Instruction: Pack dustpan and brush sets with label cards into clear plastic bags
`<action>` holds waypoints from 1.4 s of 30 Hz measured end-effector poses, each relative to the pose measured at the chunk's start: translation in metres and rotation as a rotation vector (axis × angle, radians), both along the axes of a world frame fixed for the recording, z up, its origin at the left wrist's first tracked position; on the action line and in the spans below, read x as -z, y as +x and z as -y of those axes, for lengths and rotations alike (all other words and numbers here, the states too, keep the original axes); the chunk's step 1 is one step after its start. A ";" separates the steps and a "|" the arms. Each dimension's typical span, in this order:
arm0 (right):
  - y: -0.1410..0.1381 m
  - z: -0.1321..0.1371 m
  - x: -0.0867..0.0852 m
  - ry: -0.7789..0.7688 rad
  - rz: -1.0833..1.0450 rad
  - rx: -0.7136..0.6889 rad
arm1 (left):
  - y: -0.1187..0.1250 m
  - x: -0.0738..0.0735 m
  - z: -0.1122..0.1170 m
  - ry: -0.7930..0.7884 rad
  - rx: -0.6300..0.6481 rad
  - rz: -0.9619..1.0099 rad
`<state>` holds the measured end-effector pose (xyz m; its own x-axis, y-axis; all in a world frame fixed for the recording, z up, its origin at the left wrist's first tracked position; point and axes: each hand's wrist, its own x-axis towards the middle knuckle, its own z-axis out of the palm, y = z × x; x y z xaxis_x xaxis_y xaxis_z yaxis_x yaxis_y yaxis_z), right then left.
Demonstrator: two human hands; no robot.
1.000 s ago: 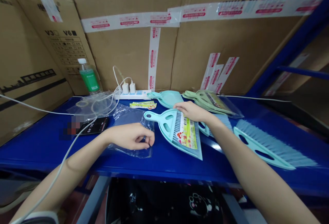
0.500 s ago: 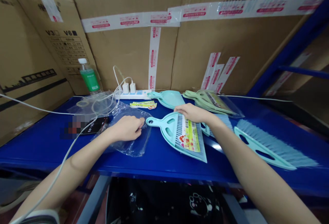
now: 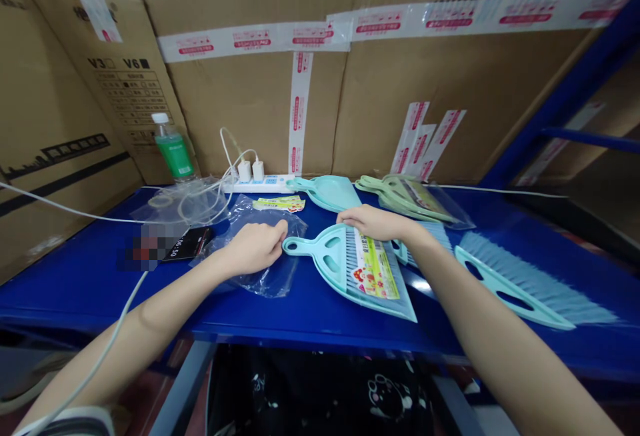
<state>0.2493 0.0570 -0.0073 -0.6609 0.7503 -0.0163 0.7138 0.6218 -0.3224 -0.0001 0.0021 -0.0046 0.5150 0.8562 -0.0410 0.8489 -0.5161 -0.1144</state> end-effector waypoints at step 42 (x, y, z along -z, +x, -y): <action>-0.023 0.008 0.006 0.007 -0.094 0.109 | -0.003 -0.007 -0.001 0.060 -0.022 0.275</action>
<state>0.2263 0.0486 -0.0132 -0.5742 0.8173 0.0475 0.7437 0.5450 -0.3871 -0.0030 0.0031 0.0021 0.4815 0.8638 0.1485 0.8630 -0.4968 0.0917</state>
